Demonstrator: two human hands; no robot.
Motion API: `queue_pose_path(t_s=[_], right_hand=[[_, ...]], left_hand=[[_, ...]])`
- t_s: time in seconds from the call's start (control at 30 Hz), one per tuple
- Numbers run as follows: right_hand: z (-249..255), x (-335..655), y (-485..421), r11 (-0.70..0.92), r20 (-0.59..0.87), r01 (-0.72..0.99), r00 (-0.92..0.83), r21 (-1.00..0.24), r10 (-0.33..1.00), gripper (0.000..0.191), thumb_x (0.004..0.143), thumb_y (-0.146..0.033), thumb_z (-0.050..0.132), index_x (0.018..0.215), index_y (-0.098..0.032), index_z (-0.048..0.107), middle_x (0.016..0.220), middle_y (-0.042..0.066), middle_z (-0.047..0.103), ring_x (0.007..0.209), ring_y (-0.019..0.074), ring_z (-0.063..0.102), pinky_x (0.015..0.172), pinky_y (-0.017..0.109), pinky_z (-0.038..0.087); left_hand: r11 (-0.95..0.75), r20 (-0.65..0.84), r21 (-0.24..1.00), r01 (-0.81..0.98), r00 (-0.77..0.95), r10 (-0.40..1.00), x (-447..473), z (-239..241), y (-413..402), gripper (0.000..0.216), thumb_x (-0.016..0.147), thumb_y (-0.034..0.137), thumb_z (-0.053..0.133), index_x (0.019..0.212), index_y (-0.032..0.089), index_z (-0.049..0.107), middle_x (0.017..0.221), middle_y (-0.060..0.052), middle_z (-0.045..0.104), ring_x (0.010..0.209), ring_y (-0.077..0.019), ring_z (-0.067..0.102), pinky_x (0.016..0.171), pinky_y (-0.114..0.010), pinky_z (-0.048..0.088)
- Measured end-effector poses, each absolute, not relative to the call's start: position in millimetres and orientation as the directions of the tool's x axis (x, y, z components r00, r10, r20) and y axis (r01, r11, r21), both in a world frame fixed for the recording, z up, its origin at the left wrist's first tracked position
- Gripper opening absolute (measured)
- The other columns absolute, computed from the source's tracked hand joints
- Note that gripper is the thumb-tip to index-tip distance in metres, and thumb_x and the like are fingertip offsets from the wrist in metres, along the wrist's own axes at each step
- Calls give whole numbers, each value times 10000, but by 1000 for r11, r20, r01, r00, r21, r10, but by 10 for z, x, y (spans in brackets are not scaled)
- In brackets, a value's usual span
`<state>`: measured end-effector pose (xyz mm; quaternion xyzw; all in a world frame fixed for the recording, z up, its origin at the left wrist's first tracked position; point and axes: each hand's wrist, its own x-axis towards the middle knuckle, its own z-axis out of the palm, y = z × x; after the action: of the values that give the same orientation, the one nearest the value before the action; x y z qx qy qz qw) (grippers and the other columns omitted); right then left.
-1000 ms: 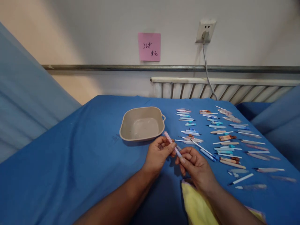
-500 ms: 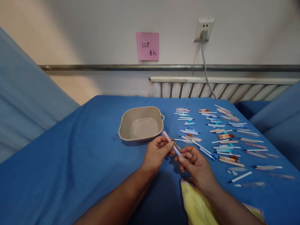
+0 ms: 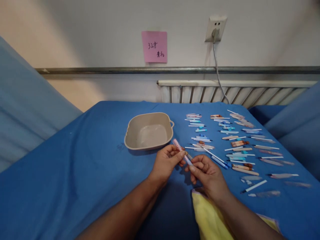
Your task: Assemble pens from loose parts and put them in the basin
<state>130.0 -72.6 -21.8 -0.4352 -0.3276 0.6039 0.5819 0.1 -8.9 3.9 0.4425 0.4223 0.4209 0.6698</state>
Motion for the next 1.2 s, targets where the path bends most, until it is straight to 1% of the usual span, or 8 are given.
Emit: queue_pose_path(t_s=[0.33, 0.47, 0.6, 0.7, 0.8, 1.0, 1.2], right_hand=[[-219, 1284, -732, -86, -144, -414, 111, -906, 983, 338, 684, -376, 760, 819, -194, 510, 664, -4, 676, 423, 81, 515, 418, 198, 398], [-215, 1286, -729, -101, -153, -436, 87, -894, 984, 322, 694, -374, 751, 810, -192, 511, 660, 1, 682, 416, 77, 514, 415, 193, 403], [-194, 1286, -748, -136, -176, -519, 29, -844, 984, 311, 719, -375, 729, 831, -191, 505, 665, 8, 684, 402, 75, 509, 388, 178, 381], [-150, 1287, -768, -188, -224, -584, -10, -790, 974, 315, 722, -364, 727, 847, -191, 495, 665, 8, 681, 385, 69, 497, 363, 161, 344], [-111, 1301, -778, -238, -268, -635, -50, -735, 962, 305, 728, -360, 719, 859, -194, 499, 667, 5, 677, 375, 69, 494, 353, 160, 333], [-122, 1347, -762, -321, -333, -684, -120, -655, 935, 296, 724, -377, 719, 868, -187, 543, 668, 6, 670, 372, 69, 498, 357, 170, 338], [-152, 1361, -750, -318, -318, -700, -136, -640, 938, 246, 743, -346, 710, 851, -178, 567, 669, -1, 659, 389, 57, 502, 375, 166, 332]], left_hand=[[247, -191, 952, -179, 284, 940, 14, -24, -84, 271, 637, 305, 771, 775, 125, 623, 556, 7, 614, 476, -95, 541, 488, -206, 433], [269, -204, 944, -191, 304, 931, 9, -6, -84, 282, 625, 322, 779, 765, 126, 632, 561, -3, 622, 482, -102, 549, 490, -211, 437], [306, -231, 930, -204, 323, 918, -1, 8, -86, 292, 624, 340, 782, 749, 122, 633, 600, -19, 638, 490, -101, 552, 498, -215, 444], [335, -256, 920, -204, 334, 907, 1, 6, -82, 288, 640, 343, 773, 737, 124, 613, 586, -12, 627, 479, -94, 542, 487, -205, 432], [351, -266, 911, -217, 341, 902, 13, 2, -78, 281, 649, 334, 771, 718, 130, 591, 579, 0, 612, 466, -79, 521, 475, -192, 415], [387, -293, 889, -244, 346, 891, 45, -9, -83, 302, 634, 346, 780, 690, 144, 563, 567, 22, 580, 459, -67, 493, 472, -185, 404], [393, -301, 885, -248, 339, 891, 65, -6, -104, 280, 649, 346, 767, 695, 146, 576, 535, 32, 562, 451, -68, 490, 476, -190, 404]])
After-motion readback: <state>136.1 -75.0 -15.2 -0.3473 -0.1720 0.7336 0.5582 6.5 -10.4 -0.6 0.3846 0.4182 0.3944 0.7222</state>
